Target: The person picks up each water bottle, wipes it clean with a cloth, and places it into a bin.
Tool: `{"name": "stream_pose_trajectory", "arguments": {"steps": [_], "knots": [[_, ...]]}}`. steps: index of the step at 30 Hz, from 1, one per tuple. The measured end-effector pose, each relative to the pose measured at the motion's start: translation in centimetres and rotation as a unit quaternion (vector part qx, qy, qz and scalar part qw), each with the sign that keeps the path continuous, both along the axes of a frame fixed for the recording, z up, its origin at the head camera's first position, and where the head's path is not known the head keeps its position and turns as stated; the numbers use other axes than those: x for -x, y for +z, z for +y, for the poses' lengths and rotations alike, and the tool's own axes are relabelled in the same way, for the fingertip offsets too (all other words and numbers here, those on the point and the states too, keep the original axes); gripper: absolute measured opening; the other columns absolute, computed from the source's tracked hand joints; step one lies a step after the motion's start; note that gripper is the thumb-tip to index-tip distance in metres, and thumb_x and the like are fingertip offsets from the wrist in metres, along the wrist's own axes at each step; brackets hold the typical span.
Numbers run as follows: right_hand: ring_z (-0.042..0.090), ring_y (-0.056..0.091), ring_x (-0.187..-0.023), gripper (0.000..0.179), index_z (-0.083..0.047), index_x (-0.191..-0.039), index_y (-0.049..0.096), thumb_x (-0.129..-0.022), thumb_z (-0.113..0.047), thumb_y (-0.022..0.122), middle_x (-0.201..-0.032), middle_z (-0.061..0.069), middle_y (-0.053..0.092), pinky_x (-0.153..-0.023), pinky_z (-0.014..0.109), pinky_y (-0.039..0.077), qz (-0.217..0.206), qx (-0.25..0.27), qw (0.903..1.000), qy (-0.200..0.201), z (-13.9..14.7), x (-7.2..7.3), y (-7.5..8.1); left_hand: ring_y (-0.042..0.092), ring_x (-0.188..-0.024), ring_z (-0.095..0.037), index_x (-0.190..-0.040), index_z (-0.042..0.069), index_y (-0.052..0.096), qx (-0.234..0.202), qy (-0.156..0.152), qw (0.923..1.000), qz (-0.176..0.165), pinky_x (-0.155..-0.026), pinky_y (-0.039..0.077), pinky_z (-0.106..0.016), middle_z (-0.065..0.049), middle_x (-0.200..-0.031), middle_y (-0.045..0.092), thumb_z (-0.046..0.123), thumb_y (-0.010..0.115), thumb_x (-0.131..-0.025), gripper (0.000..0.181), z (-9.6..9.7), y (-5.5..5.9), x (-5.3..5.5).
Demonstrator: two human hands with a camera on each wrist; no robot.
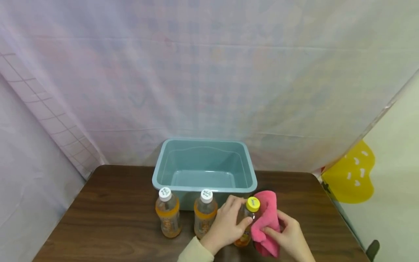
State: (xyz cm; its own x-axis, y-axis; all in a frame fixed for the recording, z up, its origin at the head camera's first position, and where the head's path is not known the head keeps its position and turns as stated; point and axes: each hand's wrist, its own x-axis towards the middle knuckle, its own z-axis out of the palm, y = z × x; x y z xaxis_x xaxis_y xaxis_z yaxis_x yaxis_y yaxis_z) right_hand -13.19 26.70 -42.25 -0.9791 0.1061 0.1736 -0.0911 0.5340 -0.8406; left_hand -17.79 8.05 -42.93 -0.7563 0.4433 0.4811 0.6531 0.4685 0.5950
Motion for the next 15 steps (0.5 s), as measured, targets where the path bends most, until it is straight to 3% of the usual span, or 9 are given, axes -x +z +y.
{"name": "stream_pose_trajectory", "arguments": {"steps": [2,9,12,15], "knots": [[0.001,0.057,-0.064,0.043,0.005,-0.106,0.060,-0.066,-0.001,0.077,-0.085,0.010,0.066,-0.054,0.022,0.050,-0.001,0.006,1.0000,-0.005,0.0,0.0,-0.6,0.055,-0.097,-0.015,-0.118,0.011,0.050,-0.005,-0.007,1.0000,0.003,-0.082,0.046,-0.030,-0.001,-0.106,0.051,0.028,0.060,-0.086,0.037,0.0,-0.2,0.0],[-0.001,0.055,-0.062,0.040,0.010,-0.098,0.060,-0.061,0.009,0.075,-0.074,-0.010,0.063,-0.051,0.022,0.049,0.052,0.031,0.9981,-0.001,0.0,0.2,-4.0,0.054,-0.098,-0.014,-0.117,0.011,0.049,-0.024,-0.006,0.9989,0.040,-0.084,0.046,-0.030,-0.002,-0.108,0.051,0.028,0.058,-0.087,0.036,0.1,-0.9,0.0],[-0.001,0.053,-0.061,0.038,0.009,-0.095,0.061,-0.060,0.007,0.076,-0.075,-0.001,0.064,-0.051,0.022,0.048,0.031,0.022,0.9993,0.007,0.0,0.7,-5.6,0.053,-0.101,-0.015,-0.118,0.011,0.048,-0.031,-0.007,0.9986,0.042,-0.085,0.047,-0.031,-0.003,-0.110,0.051,0.027,0.058,-0.087,0.035,0.1,-1.0,-0.1],[-0.001,0.053,-0.063,0.041,0.006,-0.097,0.062,-0.060,0.002,0.078,-0.079,0.008,0.066,-0.055,0.021,0.047,-0.024,-0.007,0.9996,0.014,0.3,1.0,-7.2,0.053,-0.102,-0.015,-0.118,0.011,0.048,-0.040,-0.010,0.9983,0.042,-0.085,0.047,-0.031,-0.003,-0.111,0.051,0.025,0.058,-0.087,0.035,0.2,-1.2,-0.1]]}}
